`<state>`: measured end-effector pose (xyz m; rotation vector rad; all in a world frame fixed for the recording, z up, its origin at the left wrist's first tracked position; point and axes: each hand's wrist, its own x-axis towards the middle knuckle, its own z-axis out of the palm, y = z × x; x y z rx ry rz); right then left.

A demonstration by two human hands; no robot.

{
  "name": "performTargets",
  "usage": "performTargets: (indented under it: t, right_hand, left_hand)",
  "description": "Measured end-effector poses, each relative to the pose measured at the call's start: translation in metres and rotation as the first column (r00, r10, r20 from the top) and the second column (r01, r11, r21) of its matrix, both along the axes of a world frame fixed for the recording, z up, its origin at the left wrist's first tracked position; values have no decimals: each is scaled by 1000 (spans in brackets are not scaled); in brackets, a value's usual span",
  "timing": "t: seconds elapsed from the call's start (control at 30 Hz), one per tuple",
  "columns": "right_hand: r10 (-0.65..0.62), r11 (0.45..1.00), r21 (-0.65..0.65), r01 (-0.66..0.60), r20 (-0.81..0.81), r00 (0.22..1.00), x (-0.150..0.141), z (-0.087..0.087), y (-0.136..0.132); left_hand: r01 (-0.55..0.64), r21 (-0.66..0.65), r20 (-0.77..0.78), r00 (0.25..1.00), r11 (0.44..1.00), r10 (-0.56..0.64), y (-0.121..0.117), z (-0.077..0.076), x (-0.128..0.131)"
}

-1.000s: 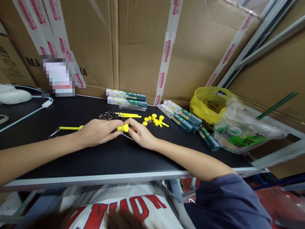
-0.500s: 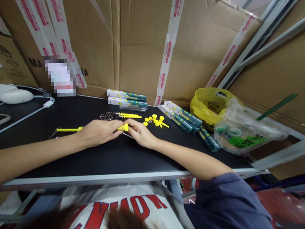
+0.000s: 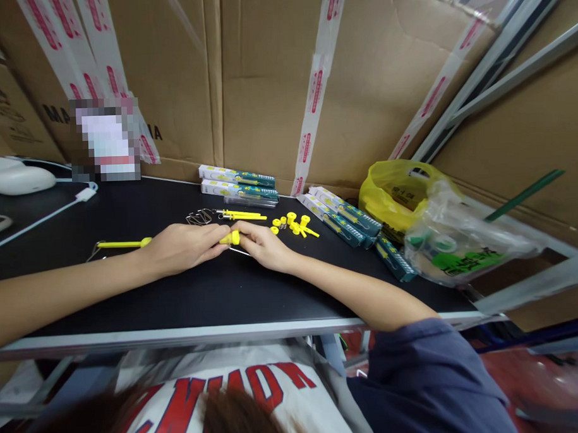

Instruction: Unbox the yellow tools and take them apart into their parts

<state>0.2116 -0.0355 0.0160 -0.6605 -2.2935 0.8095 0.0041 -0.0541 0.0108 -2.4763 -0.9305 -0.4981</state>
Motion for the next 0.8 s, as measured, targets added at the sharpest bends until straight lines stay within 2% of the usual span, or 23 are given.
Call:
performTargets:
  t: [0.3, 0.57, 0.8]
  right_hand:
    - [-53, 994, 101, 40, 130, 990, 2, 2, 0]
    - [3, 992, 121, -27, 193, 981, 8, 5, 2]
    - [4, 995, 103, -17, 127, 992, 6, 6, -3]
  left_hand:
    - [-26, 15, -7, 1000, 1000, 26, -1, -2, 0]
    - [23, -43, -24, 999, 999, -24, 3, 0, 0]
    - [9, -7, -22, 1000, 1000, -9, 1, -1, 1]
